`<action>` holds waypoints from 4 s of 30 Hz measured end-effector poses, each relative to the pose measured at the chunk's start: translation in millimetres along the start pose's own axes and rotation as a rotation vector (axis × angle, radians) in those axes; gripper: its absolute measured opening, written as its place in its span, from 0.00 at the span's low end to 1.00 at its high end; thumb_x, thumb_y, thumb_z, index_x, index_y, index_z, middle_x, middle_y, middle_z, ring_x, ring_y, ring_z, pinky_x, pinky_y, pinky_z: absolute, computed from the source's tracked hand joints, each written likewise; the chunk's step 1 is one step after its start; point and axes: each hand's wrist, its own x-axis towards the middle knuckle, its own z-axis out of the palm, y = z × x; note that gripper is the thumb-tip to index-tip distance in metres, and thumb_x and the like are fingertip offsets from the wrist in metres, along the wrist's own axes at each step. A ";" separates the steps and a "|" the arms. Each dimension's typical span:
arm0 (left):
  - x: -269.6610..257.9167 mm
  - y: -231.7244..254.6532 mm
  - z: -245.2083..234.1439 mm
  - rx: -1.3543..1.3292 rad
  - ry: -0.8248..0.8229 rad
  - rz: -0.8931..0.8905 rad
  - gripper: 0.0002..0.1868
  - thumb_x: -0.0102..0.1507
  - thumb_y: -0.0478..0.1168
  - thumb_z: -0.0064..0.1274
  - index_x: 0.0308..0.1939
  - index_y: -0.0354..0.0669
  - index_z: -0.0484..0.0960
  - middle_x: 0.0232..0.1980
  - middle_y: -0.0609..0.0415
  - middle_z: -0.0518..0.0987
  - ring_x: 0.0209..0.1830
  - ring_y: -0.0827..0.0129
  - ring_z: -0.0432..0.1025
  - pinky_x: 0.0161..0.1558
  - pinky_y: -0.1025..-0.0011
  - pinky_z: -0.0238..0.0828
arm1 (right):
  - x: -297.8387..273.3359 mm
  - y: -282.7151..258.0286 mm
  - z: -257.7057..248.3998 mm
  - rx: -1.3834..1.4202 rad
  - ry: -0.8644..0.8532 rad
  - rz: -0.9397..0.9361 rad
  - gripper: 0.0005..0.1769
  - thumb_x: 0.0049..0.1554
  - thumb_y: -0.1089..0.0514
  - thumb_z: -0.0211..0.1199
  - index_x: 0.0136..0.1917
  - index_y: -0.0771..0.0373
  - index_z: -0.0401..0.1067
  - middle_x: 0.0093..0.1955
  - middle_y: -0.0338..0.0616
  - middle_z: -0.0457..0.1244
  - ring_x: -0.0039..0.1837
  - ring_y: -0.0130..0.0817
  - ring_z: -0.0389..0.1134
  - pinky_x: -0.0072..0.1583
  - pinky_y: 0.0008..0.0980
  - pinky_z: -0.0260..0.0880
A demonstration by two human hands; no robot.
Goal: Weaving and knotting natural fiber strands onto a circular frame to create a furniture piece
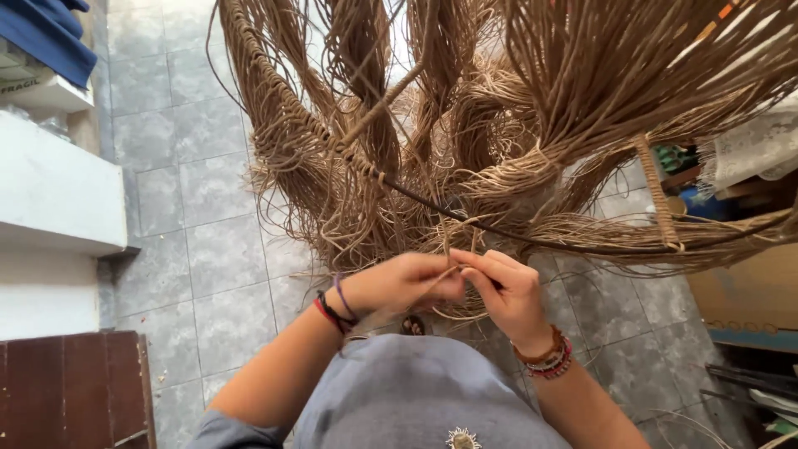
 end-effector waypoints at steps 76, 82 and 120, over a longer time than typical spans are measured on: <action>20.7 76.3 -52.1 -0.678 0.845 0.400 0.28 0.73 0.52 0.32 0.19 0.48 0.56 0.23 0.54 0.62 0.25 0.70 0.53 0.34 0.69 0.49 | -4.9 -11.4 93.7 0.064 0.124 0.180 0.13 0.66 0.56 0.50 0.51 0.63 0.73 0.44 0.37 0.72 0.29 0.21 0.54 0.34 0.24 0.58; 42.6 76.3 -77.7 -1.122 0.726 0.511 0.29 0.72 0.54 0.29 0.16 0.53 0.52 0.18 0.64 0.48 0.16 0.76 0.37 0.19 0.73 0.31 | -15.4 -0.2 103.0 0.043 0.186 0.206 0.15 0.67 0.52 0.50 0.48 0.63 0.73 0.39 0.34 0.68 0.29 0.21 0.53 0.34 0.24 0.55; -24.0 -16.7 -25.8 -1.259 0.597 0.453 0.30 0.76 0.52 0.31 0.17 0.56 0.52 0.17 0.66 0.46 0.22 0.74 0.49 0.16 0.86 0.40 | 95.5 -50.0 46.6 -0.820 -0.425 -0.031 0.20 0.66 0.48 0.52 0.64 0.60 0.69 0.49 0.46 0.66 0.52 0.44 0.71 0.52 0.40 0.73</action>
